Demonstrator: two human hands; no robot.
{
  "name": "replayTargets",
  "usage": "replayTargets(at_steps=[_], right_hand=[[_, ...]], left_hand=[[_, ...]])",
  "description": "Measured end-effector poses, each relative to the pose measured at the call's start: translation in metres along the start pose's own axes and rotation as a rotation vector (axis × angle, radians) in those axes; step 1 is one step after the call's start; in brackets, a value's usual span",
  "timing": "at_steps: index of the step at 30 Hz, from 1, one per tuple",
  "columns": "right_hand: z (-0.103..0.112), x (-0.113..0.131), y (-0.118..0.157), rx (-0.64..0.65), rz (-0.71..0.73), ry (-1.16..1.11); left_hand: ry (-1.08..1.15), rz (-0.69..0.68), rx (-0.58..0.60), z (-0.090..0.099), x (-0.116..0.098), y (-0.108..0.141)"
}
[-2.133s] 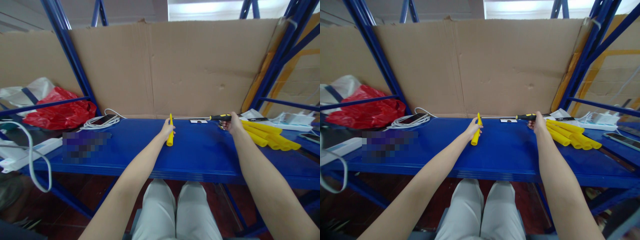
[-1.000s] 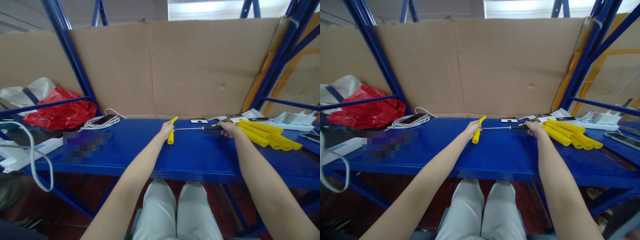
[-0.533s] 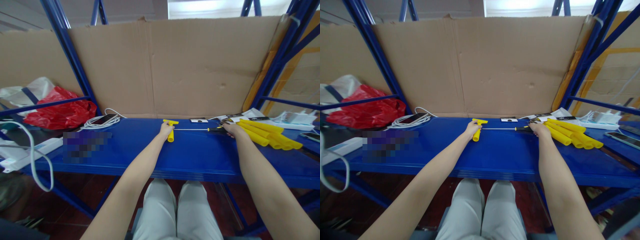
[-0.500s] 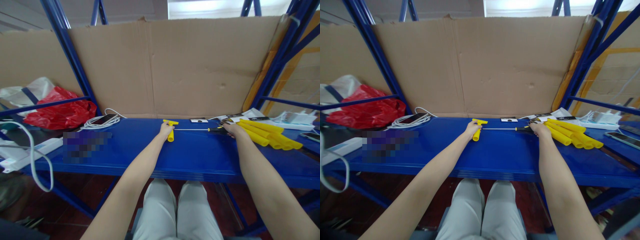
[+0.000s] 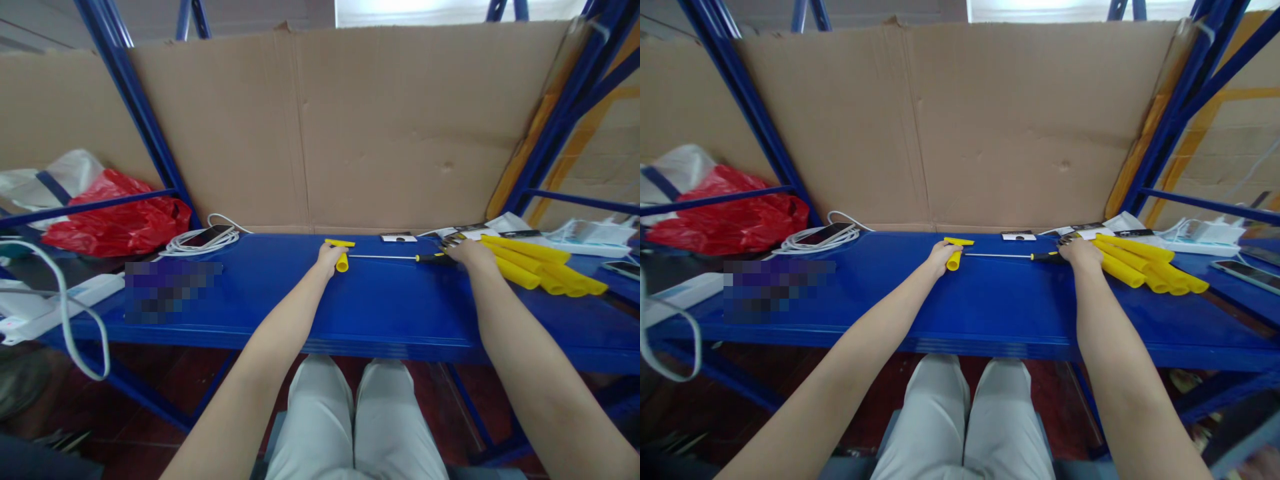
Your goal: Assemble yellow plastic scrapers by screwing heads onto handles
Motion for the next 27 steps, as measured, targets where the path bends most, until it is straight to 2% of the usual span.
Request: replayTargets(at_steps=[3,6,9,12,17,20,23,27], right_hand=[[0.016,0.012,0.023,-0.015,-0.019,0.046],[0.023,0.03,0.041,-0.052,0.066,0.083],[0.021,0.048,0.054,-0.106,0.204,0.14],[0.01,0.061,0.057,-0.086,0.28,0.163],[-0.016,0.083,0.038,0.079,0.319,0.178],[-0.033,0.102,0.021,0.184,0.39,0.195],[-0.04,0.117,0.007,0.176,0.459,0.12],[-0.048,0.117,-0.01,0.132,0.371,0.04]], left_hand=[[0.02,0.009,0.016,-0.001,-0.001,0.0],[0.026,0.042,-0.003,0.0,-0.001,0.001],[0.034,0.066,-0.03,0.001,-0.002,0.004],[0.029,0.075,-0.016,0.0,-0.002,0.006],[0.007,0.083,0.022,-0.002,0.0,0.006],[-0.004,0.092,0.056,-0.005,0.003,0.005],[-0.006,0.096,0.063,-0.006,0.004,0.004],[-0.012,0.088,0.057,-0.006,0.004,0.005]])
Point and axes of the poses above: each hand's wrist, its own y-axis away from the middle knuckle, its own z-axis out of the back of the hand, x = y × z, the point moved 7 cm from there along -y, towards the middle knuckle, and after that the axes turned 13 degrees about -z, right-handed, at the moved point
